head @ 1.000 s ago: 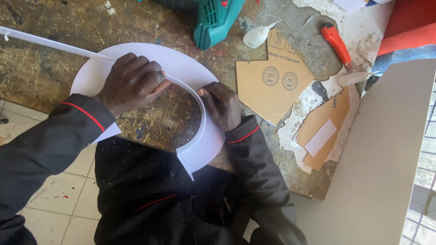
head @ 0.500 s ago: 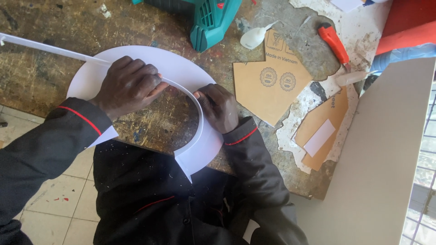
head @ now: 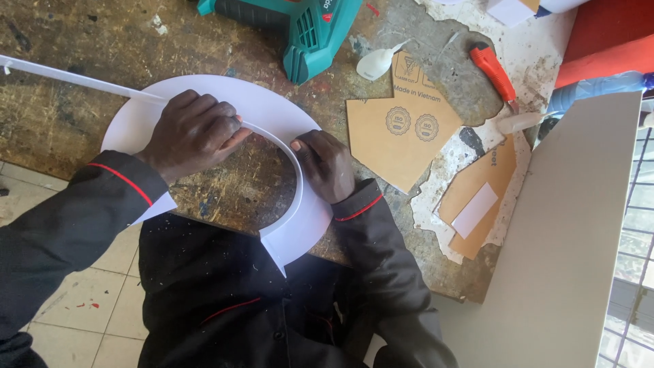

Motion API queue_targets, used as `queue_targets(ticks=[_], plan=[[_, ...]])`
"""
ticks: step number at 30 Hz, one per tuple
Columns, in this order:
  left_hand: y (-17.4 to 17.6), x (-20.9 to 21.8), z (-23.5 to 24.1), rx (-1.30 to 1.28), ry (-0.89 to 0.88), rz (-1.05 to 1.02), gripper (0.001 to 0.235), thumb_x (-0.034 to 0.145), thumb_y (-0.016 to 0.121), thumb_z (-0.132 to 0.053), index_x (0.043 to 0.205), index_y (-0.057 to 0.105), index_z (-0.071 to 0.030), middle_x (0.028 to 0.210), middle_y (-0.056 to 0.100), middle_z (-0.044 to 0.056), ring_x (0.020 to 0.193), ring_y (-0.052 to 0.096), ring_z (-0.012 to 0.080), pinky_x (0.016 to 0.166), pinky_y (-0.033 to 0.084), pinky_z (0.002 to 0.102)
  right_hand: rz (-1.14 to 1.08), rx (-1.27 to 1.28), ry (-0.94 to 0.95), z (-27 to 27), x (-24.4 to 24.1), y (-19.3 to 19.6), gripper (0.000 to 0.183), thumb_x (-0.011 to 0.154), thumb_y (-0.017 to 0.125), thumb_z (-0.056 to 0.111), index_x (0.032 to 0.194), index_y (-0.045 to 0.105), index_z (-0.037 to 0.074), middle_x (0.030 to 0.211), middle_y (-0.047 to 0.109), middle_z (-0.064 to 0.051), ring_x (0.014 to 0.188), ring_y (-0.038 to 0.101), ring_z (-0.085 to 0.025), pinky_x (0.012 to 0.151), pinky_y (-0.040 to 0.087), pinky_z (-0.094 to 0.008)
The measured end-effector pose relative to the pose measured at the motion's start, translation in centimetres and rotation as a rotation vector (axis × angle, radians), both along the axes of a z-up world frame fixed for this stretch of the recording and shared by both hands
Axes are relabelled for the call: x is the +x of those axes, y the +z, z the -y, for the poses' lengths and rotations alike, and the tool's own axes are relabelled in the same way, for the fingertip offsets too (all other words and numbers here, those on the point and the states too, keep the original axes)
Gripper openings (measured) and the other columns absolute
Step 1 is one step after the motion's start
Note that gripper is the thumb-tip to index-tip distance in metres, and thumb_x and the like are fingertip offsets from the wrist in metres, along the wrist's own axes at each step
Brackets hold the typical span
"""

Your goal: The person is attaching a white plastic border strip to a curved sign element using glue and a heat gun to bond and shape the material.

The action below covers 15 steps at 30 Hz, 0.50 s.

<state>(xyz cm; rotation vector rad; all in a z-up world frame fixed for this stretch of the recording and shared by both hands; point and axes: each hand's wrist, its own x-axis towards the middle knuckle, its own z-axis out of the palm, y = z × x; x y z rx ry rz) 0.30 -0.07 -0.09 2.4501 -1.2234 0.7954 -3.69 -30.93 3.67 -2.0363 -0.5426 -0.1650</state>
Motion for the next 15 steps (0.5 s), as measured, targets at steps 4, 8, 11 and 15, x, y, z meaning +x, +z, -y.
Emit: queue_targets(ticks=[4,8,11,15], plan=[[0.37,-0.12,0.1,0.004,0.003,-0.011,0.037,0.1,0.094,-0.022,0.113,0.06,-0.017,0.095,0.074,0.003,0.088,0.078,0.0252,0.076,0.06,0.043,-0.001,-0.016,-0.008,0.02,-0.01,-0.29,0.031,0.117,0.067,0.03,0.104,0.08,0.005,0.078,0.067,-0.026,0.077,0.074,-0.055,0.06,0.061,-0.052],[0.36,-0.27,0.08,-0.001,0.002,-0.026,0.034,0.101,0.092,-0.021,0.112,0.06,-0.017,0.096,0.074,0.003,0.089,0.078,0.0255,0.076,0.06,0.043,-0.001,-0.03,-0.016,-0.02,-0.18,-0.24,0.03,0.117,0.067,0.029,0.104,0.08,0.005,0.079,0.067,-0.026,0.076,0.074,-0.055,0.06,0.06,-0.053],[0.63,0.0,0.22,-0.005,-0.002,-0.018,0.034,0.102,0.092,-0.021,0.112,0.059,-0.017,0.095,0.074,0.003,0.089,0.078,0.0255,0.076,0.059,0.043,0.004,-0.031,-0.011,0.1,0.09,-0.14,0.03,0.117,0.068,0.03,0.104,0.08,0.005,0.078,0.066,-0.025,0.076,0.073,-0.055,0.06,0.06,-0.052],[0.54,-0.15,0.21,-0.013,-0.005,-0.024,0.035,0.102,0.092,-0.02,0.112,0.058,-0.017,0.094,0.074,0.003,0.088,0.078,0.0262,0.074,0.059,0.043,-0.007,-0.031,-0.017,0.0,-0.08,-0.03,0.032,0.117,0.067,0.03,0.102,0.079,0.005,0.076,0.065,-0.025,0.076,0.073,-0.056,0.059,0.059,-0.053]])
